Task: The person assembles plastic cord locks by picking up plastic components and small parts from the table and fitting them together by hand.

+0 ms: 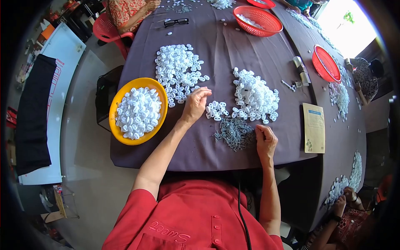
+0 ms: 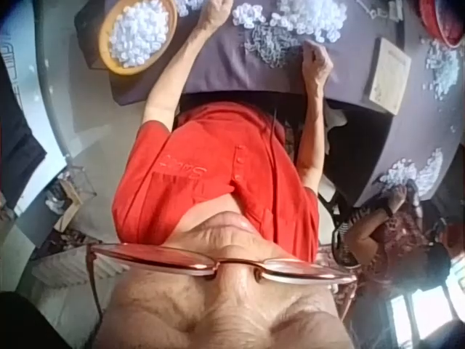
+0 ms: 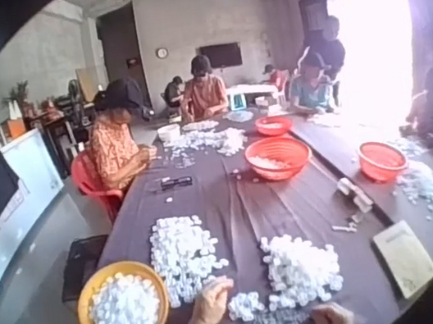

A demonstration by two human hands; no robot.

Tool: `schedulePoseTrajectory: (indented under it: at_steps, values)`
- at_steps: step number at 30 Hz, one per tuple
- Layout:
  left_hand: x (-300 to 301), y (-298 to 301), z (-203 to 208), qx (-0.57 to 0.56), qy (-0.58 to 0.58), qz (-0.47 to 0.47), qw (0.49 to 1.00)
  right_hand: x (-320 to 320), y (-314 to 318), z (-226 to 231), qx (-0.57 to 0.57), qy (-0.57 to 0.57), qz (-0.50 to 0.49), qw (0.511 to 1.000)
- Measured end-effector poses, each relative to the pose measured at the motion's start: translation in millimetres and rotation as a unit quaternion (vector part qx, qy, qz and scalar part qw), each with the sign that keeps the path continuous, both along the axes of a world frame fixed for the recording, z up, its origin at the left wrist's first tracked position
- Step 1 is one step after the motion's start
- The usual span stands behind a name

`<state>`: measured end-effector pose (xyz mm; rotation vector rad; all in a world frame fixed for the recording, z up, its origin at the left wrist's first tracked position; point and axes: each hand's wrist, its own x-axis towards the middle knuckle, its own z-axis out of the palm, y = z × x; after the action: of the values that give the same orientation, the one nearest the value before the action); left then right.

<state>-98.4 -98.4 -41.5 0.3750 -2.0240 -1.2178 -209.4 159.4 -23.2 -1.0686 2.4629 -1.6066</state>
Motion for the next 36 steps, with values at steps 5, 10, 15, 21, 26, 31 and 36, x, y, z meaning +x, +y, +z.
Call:
schedulePoseTrajectory:
  at_steps: [5,10,15,21,26,31,36]
  values:
    - [17.2,38.5,8.9,-0.143,-0.049,0.007,0.988,-2.5,3.7,5.3,0.016,0.041,0.018,0.999]
    - [33.8,49.8,9.8,-0.215,-0.087,0.042,0.972,-5.8,6.2,10.2,0.075,0.118,0.083,0.987]
    - [48.7,56.3,8.6,-0.226,-0.108,0.08,0.965,-4.5,17.4,16.0,0.085,0.051,0.042,0.994]
    - [64.4,67.2,13.3,-0.184,-0.109,0.092,0.973,-0.6,27.4,23.2,0.069,-0.013,0.023,0.997]
    - [81.0,84.7,15.5,-0.131,-0.124,0.11,0.977,2.3,29.9,17.6,0.092,0.044,0.05,0.993]
    - [91.3,95.2,18.5,-0.106,-0.122,0.108,0.981,1.6,25.7,20.0,0.124,0.047,0.029,0.991]
    - [92.5,99.9,20.5,-0.111,-0.128,0.118,0.979,-0.1,24.8,19.7,0.173,0.106,0.046,0.978]
